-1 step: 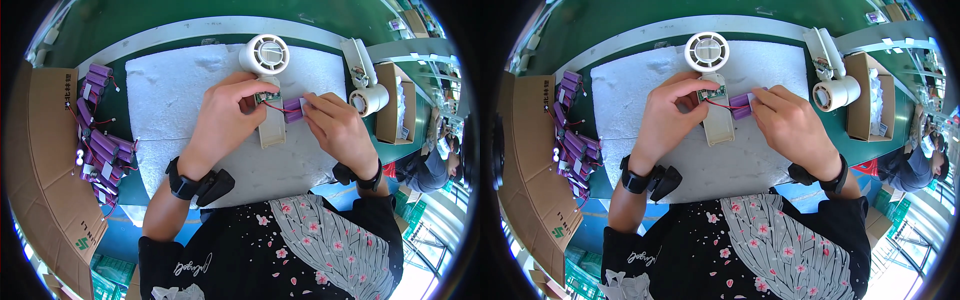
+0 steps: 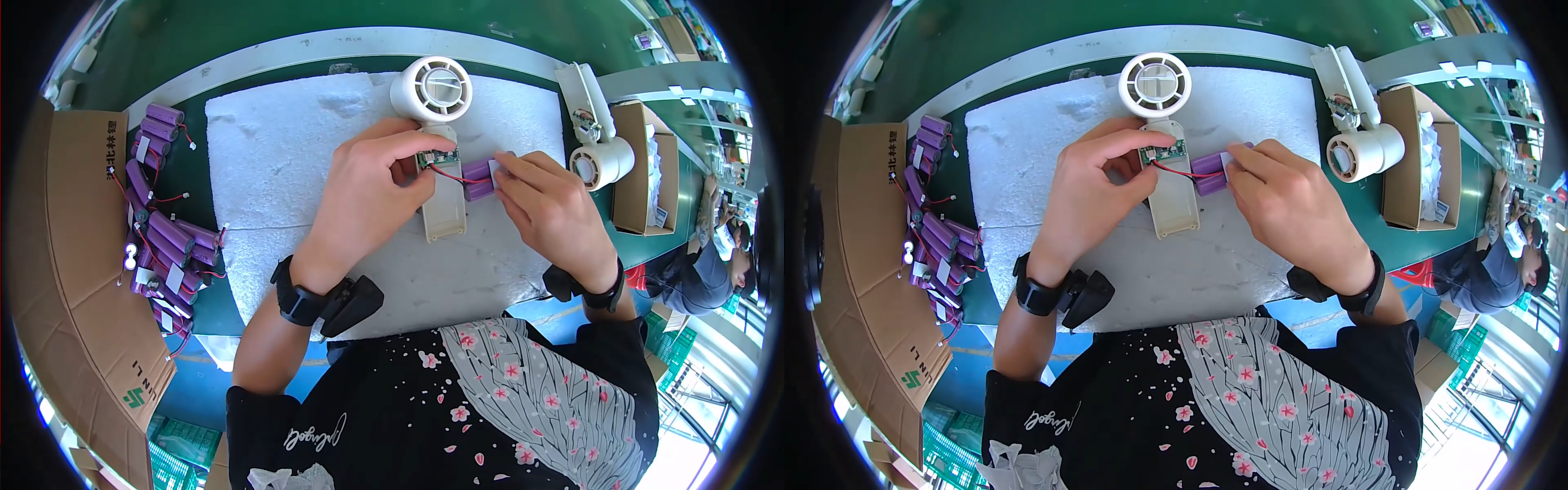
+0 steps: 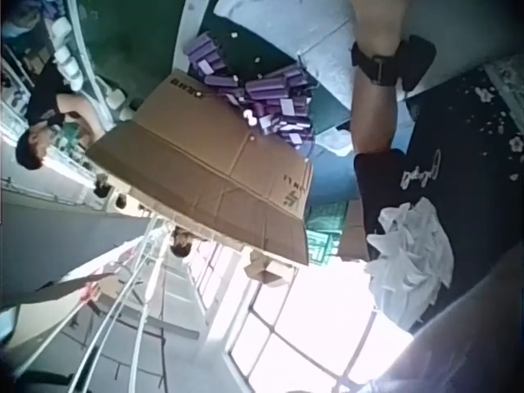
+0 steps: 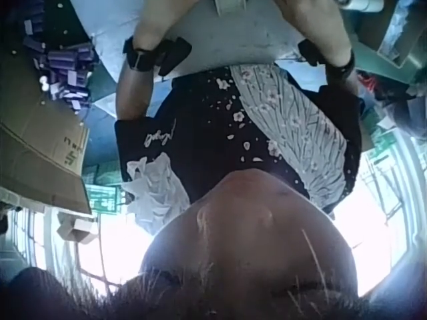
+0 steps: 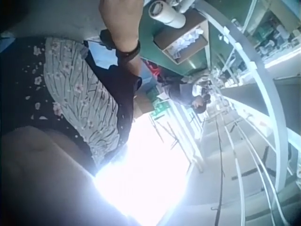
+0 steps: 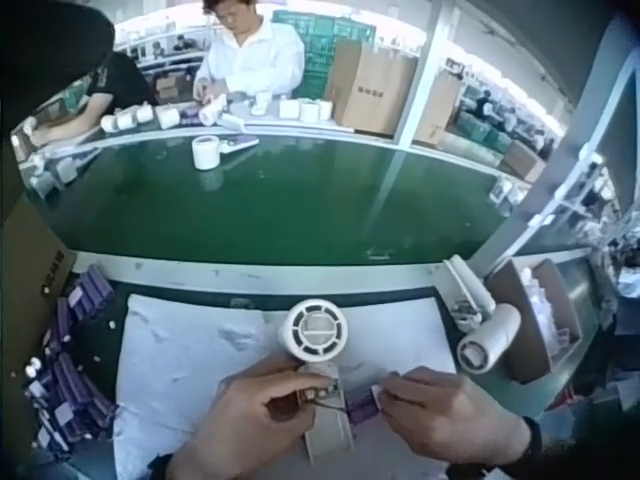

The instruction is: The person connects a battery pack to a circuit board inside a fan housing, tests the connection, and then places the battery pack into the housing. After setting the assembled fan aside, they repeat the process with another fan housing and battery pack.

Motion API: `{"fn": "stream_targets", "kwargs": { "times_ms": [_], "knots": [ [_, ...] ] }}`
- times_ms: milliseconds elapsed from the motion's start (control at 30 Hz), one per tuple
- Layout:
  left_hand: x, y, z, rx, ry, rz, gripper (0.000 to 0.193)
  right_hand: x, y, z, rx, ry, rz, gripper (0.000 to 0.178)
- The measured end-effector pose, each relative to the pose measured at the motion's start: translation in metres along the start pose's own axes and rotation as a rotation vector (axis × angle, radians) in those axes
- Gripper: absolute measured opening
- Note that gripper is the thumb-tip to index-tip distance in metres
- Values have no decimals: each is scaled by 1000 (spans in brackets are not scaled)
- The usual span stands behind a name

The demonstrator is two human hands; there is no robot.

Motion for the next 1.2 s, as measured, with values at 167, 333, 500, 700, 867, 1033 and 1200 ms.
{"fn": "stream_targets", "kwargs": {
  "times_ms": [167, 333, 500, 700, 867, 1033, 1200],
  "knots": [
    [0, 0, -1, -17, -23, -5, 30, -2, -2, -3, 37, 95, -34, 16],
    [-1, -2, -1, -42, -77, -23, 34, -2, -5, 7, 16, -12, -58, 17],
    [2, -2, 2, -35, -82, -18, 33, 6, -7, 12, -21, -151, -88, 16],
    [2, -2, 0, -100, -82, 1, 33, 5, -3, 15, -32, -173, -54, 15],
    [2, 0, 1, -88, -82, -14, 34, 3, 0, 11, -8, -133, -41, 12],
    [-4, -4, 2, -73, -80, -43, 33, -1, 1, 9, -22, -59, -69, 13],
    [-1, -1, 3, -77, -124, -51, 34, -5, 1, 19, -55, -87, -57, 15]
  ]
}}
Point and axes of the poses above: each hand's wrist, its own y-axis away from the middle knuckle, its own x-axis out of the back of the hand, z = x × y, the point moved 6 cm from there along -y, towards the middle knuckle, and after that the axes turned 3 degrees about x, right-handed, at the moved point
